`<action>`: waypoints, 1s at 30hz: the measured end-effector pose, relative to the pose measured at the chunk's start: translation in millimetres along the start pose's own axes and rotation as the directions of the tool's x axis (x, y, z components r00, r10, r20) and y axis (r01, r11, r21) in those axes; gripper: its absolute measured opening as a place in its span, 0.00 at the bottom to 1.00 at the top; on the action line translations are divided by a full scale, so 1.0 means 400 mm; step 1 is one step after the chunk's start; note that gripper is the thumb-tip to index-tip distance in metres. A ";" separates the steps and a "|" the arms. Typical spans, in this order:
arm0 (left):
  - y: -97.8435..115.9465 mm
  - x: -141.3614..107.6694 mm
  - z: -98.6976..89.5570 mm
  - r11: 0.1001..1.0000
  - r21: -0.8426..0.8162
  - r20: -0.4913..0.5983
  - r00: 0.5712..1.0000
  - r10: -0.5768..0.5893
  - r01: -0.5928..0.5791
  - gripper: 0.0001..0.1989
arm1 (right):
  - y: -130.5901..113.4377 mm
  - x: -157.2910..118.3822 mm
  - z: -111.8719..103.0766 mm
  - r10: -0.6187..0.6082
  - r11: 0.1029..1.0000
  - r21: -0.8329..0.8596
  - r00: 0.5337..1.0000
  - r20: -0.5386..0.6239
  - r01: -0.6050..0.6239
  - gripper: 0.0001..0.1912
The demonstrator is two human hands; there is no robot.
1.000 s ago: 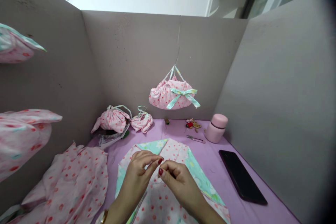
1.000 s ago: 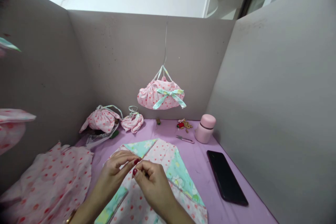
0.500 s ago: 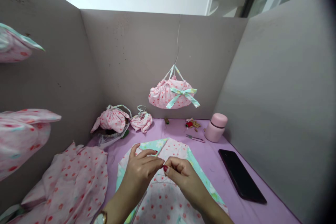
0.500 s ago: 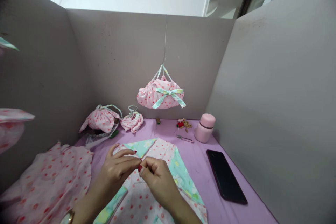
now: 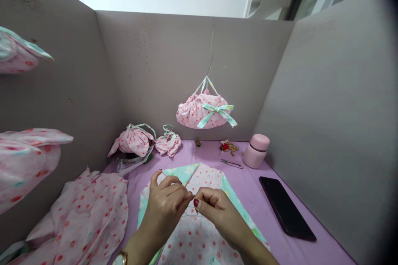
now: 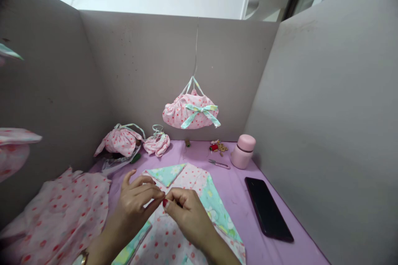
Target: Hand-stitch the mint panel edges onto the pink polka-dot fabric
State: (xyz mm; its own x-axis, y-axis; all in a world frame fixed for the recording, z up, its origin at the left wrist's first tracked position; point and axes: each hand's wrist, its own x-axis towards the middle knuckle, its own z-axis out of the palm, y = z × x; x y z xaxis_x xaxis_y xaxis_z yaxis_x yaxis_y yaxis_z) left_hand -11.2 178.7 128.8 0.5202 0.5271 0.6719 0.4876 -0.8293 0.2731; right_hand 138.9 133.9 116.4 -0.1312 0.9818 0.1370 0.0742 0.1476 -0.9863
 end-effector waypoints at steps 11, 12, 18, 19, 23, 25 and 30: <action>-0.003 -0.004 0.001 0.998 0.000 0.022 0.998 -0.056 0.056 0.08 | -0.009 -0.004 -0.003 0.005 1.000 0.021 1.000 0.001 -0.005 0.16; -0.003 -0.005 0.001 0.998 -0.006 0.025 0.998 -0.060 0.060 0.08 | -0.009 -0.003 -0.003 0.005 1.000 0.027 1.000 -0.002 -0.005 0.16; -0.011 -0.006 0.000 0.992 -0.096 0.040 0.996 -0.075 0.079 0.09 | -0.005 -0.002 -0.007 0.014 0.998 0.060 0.999 -0.032 -0.012 0.15; -0.012 -0.006 0.000 0.989 -0.122 0.044 0.996 -0.078 0.083 0.09 | -0.003 -0.001 -0.009 0.013 0.998 0.063 0.999 -0.042 -0.010 0.14; -0.012 -0.006 -0.001 0.958 -0.267 0.077 0.993 -0.090 0.108 0.10 | -0.003 0.002 -0.012 0.027 0.996 0.091 0.997 -0.066 -0.021 0.13; -0.008 -0.008 -0.001 0.926 -0.350 0.098 0.989 -0.112 0.139 0.10 | -0.005 0.004 -0.012 0.042 0.993 0.112 0.997 -0.064 -0.035 0.13; 0.005 -0.011 0.002 0.811 -0.526 0.160 0.967 -0.200 0.255 0.10 | -0.013 0.005 -0.006 0.059 0.986 0.156 0.997 -0.058 -0.050 0.11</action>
State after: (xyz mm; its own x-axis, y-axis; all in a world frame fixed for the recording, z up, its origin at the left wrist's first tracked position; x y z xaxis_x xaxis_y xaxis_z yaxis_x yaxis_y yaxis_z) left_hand -12.0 174.9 125.7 0.5174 0.7051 0.4849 0.1589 -0.6360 0.7551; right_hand 140.7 135.5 122.0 -0.0689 0.9941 0.0833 -0.0749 0.0781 -0.9941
